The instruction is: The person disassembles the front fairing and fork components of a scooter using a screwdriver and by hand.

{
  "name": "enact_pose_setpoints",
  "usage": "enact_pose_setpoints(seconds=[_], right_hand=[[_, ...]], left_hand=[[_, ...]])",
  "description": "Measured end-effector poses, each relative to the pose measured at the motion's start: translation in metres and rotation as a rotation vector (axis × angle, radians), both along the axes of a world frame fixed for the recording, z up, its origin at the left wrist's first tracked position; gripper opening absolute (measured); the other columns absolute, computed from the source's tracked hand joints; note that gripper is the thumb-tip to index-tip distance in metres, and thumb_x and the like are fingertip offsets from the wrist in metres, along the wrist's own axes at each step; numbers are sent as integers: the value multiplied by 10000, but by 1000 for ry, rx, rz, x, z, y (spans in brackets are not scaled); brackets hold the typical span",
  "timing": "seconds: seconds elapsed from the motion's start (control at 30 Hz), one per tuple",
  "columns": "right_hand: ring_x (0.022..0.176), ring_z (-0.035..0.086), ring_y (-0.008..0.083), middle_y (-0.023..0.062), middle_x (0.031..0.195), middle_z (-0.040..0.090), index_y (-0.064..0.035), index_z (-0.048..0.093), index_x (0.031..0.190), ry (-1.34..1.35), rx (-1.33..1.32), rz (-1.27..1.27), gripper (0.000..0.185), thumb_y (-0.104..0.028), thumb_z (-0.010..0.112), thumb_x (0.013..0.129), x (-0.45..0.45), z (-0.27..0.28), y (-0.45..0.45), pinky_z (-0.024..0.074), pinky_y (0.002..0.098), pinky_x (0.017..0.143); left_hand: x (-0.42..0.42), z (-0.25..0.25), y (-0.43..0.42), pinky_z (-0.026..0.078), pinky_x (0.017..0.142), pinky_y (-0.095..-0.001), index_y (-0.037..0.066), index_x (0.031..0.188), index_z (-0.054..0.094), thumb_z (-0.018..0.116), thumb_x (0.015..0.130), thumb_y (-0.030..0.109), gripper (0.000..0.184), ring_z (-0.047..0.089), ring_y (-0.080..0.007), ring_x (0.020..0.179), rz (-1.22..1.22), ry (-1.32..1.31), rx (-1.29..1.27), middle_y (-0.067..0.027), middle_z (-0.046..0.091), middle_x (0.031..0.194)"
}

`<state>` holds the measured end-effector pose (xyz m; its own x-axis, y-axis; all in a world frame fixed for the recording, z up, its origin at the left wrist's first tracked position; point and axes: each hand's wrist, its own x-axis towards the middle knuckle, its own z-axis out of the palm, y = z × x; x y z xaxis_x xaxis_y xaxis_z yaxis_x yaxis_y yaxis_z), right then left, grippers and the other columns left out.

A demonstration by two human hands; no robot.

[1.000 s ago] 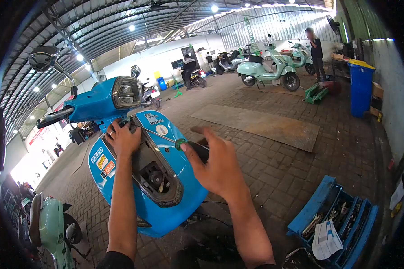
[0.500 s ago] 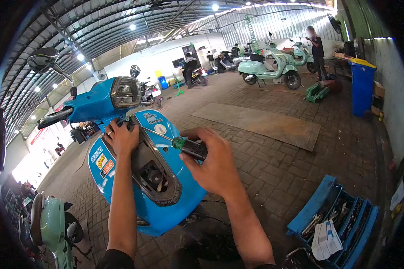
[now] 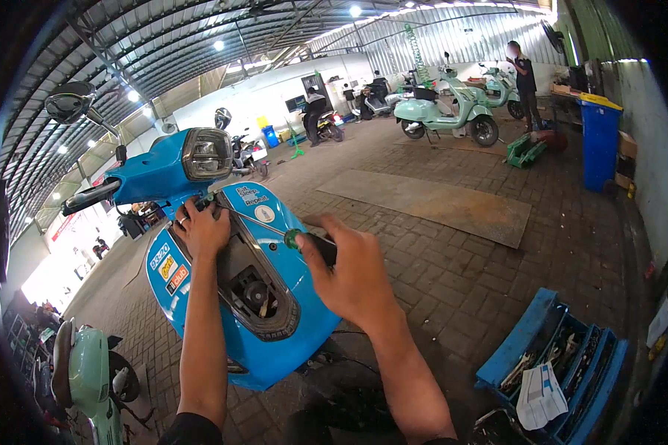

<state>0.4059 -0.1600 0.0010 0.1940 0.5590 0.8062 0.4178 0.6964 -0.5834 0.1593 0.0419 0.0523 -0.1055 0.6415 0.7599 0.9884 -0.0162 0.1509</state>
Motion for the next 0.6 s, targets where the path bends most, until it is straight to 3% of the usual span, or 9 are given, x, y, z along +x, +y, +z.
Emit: enact_pose_setpoints(seconds=[0.07, 0.13, 0.33, 0.43, 0.6], right_hand=[[957, 715, 425, 265, 1054, 706, -9, 668, 1257, 22, -47, 70, 357, -168, 728, 944, 1, 1, 0, 554, 475, 832], [923, 724, 420, 249, 1007, 716, -4, 680, 1230, -78, 146, -25, 335, -173, 730, 945, -1, 5, -1, 556, 484, 805], [815, 712, 370, 192, 903, 701, -19, 733, 1151, -109, 198, -15, 248, -115, 742, 923, -4, -1, 8, 554, 443, 739], [782, 701, 342, 178, 888, 696, -20, 757, 1093, -113, 75, 28, 194, -109, 745, 922, 0, 3, 1, 538, 426, 706], [783, 704, 336, 169, 890, 697, -27, 765, 1066, -92, 105, 29, 182, -83, 763, 893, 1, -2, 7, 530, 421, 697]], left_hand=[[0, 1, -1, 92, 1259, -624, 166, 1291, 758, 627, 916, 437, 481, 212, -371, 1540, -3, -1, -1, -116, 393, 1578], [1, 2, -4, 93, 1257, -623, 165, 1293, 758, 617, 925, 425, 471, 214, -369, 1541, -1, -7, -4, -118, 396, 1578], [-1, -1, 2, 116, 1250, -623, 147, 1280, 762, 565, 966, 338, 417, 237, -378, 1525, -23, -33, 25, -124, 405, 1565], [-1, 0, 1, 129, 1248, -616, 144, 1268, 766, 560, 977, 312, 394, 252, -374, 1516, -10, -33, 40, -118, 407, 1560], [-2, -2, 3, 136, 1246, -600, 153, 1263, 767, 575, 985, 315, 375, 264, -352, 1515, 7, -30, 53, -106, 411, 1561]])
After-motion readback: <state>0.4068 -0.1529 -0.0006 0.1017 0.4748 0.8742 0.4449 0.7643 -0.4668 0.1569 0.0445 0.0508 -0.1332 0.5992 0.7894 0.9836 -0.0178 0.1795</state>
